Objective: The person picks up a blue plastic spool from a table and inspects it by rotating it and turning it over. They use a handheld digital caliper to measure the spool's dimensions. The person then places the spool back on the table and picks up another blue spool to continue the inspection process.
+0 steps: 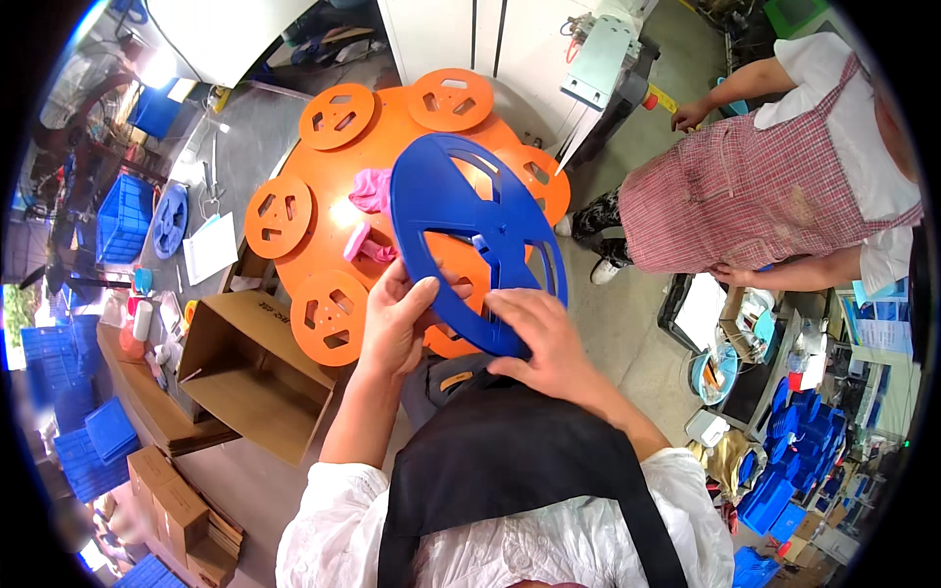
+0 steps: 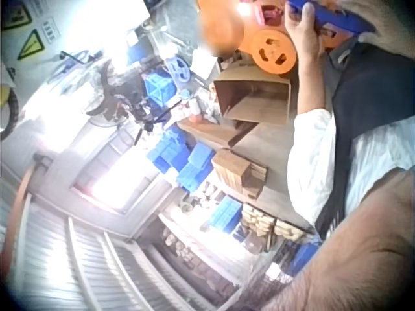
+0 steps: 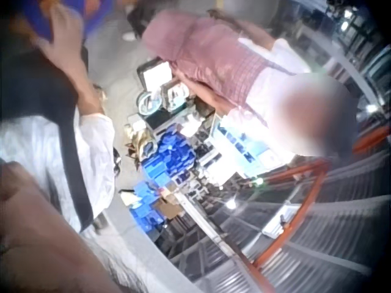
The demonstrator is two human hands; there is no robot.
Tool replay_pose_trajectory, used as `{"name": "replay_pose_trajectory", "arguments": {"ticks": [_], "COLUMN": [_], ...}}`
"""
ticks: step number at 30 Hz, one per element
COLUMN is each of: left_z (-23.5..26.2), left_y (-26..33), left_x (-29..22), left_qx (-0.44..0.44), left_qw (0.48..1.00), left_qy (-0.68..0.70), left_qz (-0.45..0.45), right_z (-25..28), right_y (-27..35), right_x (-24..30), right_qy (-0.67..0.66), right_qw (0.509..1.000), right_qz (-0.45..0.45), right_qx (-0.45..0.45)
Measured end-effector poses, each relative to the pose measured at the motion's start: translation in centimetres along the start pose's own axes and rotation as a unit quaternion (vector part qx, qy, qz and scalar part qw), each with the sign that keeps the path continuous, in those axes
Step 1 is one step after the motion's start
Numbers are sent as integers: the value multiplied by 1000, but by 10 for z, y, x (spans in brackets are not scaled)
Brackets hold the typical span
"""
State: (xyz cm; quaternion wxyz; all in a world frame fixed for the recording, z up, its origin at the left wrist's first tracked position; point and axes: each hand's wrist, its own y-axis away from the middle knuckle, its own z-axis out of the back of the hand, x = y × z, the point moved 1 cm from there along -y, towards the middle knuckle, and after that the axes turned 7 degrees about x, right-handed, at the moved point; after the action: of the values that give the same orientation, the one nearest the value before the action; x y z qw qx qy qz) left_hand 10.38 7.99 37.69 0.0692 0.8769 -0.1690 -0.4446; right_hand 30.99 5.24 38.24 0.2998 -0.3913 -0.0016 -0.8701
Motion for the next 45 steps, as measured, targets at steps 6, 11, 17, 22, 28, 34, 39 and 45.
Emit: {"name": "replay_pose_trajectory", "arguments": {"ticks": [6, 11, 17, 22, 28, 34, 39, 45], "left_z": [-39, -53, -73, -67, -79, -83, -93, -89], "left_y": [-14, -29, -1, 1, -1, -18, -34, -49], "left_x": [0, 27, 87, 109, 102, 91, 75, 93], "left_qx": [56, 64, 120, 167, 94, 60, 48, 31], "left_qw": [994, 988, 924, 905, 862, 860, 877, 840], "left_qy": [-90, -136, -360, -378, -478, -505, -473, -541], "left_qz": [15, 27, -41, 101, 138, 52, 67, 27], "right_z": [-7, -15, -13, 5, 19, 49, 62, 45], "right_y": [19, 35, 44, 47, 58, 51, 41, 14], "right_x": [-21, -33, -43, -52, -81, -109, -126, -109], "right_qy": [-116, -231, -405, -523, -524, -621, -641, -491], "right_qw": [992, 957, 870, 780, 773, 696, 691, 790], "right_qz": [-27, -81, -219, -286, -291, -300, -290, -349], "right_qx": [-45, -159, -178, -189, -208, -199, -169, -114]}}
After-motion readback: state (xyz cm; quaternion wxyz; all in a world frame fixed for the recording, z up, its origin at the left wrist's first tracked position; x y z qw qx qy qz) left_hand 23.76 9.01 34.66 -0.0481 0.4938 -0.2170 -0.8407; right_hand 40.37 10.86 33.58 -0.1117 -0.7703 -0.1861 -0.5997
